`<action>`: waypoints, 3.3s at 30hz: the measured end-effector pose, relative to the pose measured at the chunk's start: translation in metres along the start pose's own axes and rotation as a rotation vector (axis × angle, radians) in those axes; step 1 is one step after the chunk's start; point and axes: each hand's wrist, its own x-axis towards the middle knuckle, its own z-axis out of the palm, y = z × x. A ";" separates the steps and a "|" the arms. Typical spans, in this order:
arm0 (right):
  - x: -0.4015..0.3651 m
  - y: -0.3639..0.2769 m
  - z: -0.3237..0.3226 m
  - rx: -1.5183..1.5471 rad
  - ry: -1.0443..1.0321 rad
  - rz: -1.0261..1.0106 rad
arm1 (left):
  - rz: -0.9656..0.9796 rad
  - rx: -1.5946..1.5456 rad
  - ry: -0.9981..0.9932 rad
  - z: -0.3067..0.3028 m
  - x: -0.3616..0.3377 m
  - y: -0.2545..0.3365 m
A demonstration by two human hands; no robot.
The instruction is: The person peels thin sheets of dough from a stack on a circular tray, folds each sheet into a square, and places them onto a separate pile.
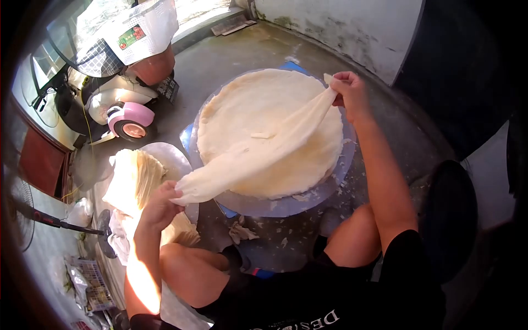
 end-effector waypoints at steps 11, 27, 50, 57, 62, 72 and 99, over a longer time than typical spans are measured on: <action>0.052 -0.057 -0.008 0.084 0.101 -0.027 | 0.269 -0.077 -0.041 -0.005 0.070 0.153; -0.036 0.125 -0.100 -0.344 0.065 0.448 | -0.115 0.472 0.062 -0.006 0.109 -0.042; -0.031 0.110 -0.112 -0.183 -0.027 0.733 | 0.776 1.615 -0.347 0.244 0.105 -0.105; -0.041 0.077 -0.059 -0.016 -0.227 0.304 | 0.786 1.519 -0.338 0.261 0.110 -0.122; -0.061 0.083 0.032 -0.325 -0.592 -0.051 | 0.792 1.535 -0.331 0.267 0.101 -0.124; -0.069 0.113 0.077 -0.652 -0.905 -0.101 | 1.005 1.218 -0.161 0.244 0.098 -0.129; -0.094 0.119 0.058 -0.939 -0.836 -0.455 | 0.463 0.476 0.163 0.169 0.160 -0.106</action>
